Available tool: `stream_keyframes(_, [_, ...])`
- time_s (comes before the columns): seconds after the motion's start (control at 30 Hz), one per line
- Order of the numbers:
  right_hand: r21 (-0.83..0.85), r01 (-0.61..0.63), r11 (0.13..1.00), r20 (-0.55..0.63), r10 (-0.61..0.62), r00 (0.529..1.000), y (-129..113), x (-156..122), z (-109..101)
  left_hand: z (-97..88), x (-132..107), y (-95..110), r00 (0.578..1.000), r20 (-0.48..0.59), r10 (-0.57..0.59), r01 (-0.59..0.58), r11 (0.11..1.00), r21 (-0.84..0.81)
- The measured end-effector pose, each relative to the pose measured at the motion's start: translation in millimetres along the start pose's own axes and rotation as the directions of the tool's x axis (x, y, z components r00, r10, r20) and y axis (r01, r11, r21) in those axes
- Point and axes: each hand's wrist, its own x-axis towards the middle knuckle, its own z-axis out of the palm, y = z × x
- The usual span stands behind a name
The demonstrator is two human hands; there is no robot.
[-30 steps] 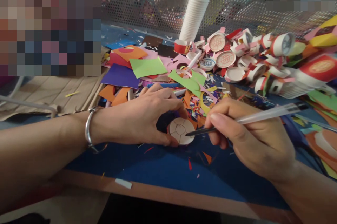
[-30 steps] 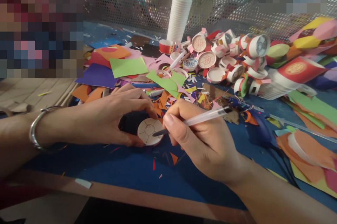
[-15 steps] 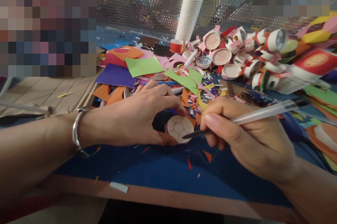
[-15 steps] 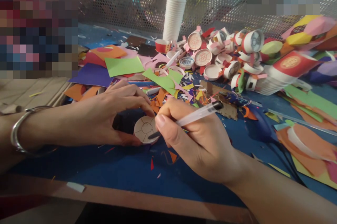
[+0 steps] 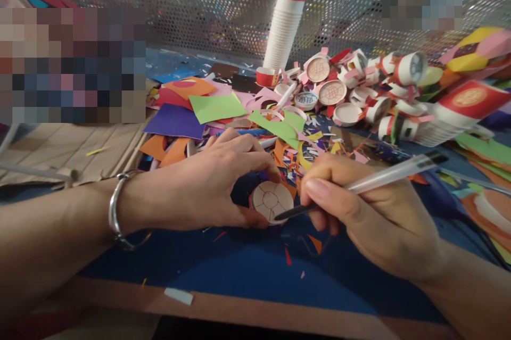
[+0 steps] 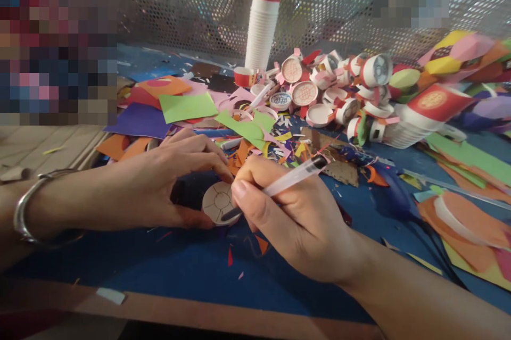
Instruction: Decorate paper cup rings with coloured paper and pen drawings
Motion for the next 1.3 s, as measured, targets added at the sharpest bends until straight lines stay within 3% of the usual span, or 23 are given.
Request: stream_keyframes(1.3, [0.028, -0.001, 1.0, -0.046, 0.002, 0.999, 3.3, 1.4, 0.5, -2.2, -2.5, 3.1, 0.999, 0.025, -0.034, 0.034, 0.999, -0.007])
